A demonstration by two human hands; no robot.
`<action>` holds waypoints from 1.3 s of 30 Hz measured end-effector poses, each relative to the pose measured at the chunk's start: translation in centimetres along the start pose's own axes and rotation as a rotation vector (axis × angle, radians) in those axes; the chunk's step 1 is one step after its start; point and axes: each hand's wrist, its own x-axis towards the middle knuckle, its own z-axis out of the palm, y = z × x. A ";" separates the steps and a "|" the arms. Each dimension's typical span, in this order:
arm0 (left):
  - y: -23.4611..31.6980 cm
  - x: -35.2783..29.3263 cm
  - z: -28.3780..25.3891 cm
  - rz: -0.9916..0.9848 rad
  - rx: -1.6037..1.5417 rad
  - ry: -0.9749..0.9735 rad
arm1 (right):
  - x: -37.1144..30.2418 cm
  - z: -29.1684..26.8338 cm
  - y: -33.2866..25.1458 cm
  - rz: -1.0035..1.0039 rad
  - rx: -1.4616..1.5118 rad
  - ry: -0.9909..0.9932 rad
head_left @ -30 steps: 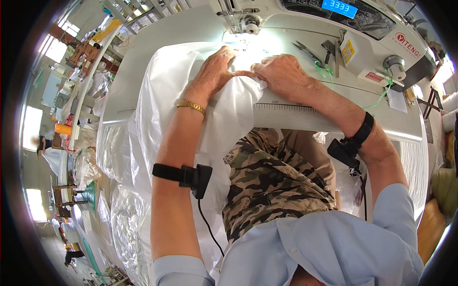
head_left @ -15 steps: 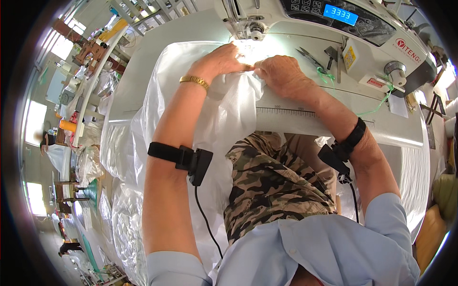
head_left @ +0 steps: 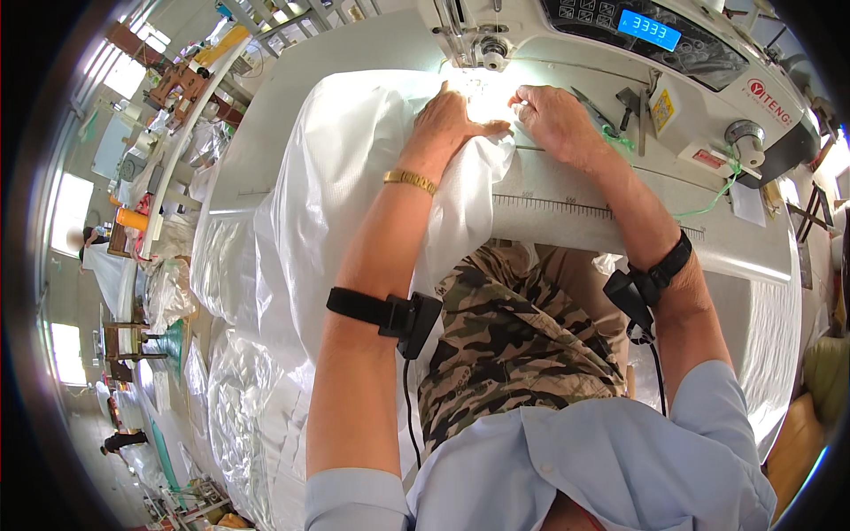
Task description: The recorder uses an industrial sewing machine to stitch together large white plastic or synthetic fabric sheets in a factory setting.
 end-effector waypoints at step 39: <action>-2.2 1.8 0.3 0.030 -0.194 -0.006 | 1.4 2.3 -1.0 0.167 0.772 0.091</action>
